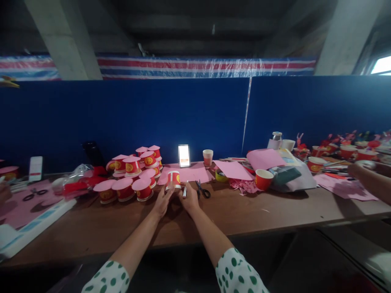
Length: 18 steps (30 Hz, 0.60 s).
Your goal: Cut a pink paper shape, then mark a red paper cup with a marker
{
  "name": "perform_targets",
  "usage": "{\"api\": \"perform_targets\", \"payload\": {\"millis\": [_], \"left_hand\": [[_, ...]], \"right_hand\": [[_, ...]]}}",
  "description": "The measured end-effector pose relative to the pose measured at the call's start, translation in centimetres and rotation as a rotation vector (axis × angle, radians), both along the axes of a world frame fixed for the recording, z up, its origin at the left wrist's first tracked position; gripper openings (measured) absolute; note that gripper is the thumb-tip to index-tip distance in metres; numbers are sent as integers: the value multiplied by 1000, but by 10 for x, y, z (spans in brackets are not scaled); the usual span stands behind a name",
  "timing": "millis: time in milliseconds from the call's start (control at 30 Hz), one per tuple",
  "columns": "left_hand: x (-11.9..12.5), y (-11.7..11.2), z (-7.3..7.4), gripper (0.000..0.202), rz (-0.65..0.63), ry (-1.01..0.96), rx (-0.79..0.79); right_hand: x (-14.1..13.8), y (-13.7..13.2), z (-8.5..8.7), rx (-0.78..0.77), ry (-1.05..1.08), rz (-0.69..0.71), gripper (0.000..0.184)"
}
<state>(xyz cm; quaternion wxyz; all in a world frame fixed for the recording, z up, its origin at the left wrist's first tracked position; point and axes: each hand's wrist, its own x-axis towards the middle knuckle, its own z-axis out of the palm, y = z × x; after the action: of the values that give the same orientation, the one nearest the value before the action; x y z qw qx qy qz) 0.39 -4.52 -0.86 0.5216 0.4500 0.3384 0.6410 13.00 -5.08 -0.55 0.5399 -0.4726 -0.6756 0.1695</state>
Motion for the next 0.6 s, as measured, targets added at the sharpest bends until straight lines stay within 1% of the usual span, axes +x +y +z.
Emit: {"api": "perform_targets", "payload": {"millis": [133, 300, 433, 600], "left_hand": [[-2, 3, -3, 52, 26, 111, 32], [-5, 12, -13, 49, 143, 217, 32], [-7, 17, -17, 45, 200, 245, 37], [-8, 17, -19, 42, 231, 235, 51]], "right_hand": [[1, 0, -1, 7, 4, -2, 30], [1, 1, -1, 24, 4, -13, 28], [0, 0, 0, 31, -2, -7, 28], [-1, -3, 3, 55, -17, 11, 28]]}}
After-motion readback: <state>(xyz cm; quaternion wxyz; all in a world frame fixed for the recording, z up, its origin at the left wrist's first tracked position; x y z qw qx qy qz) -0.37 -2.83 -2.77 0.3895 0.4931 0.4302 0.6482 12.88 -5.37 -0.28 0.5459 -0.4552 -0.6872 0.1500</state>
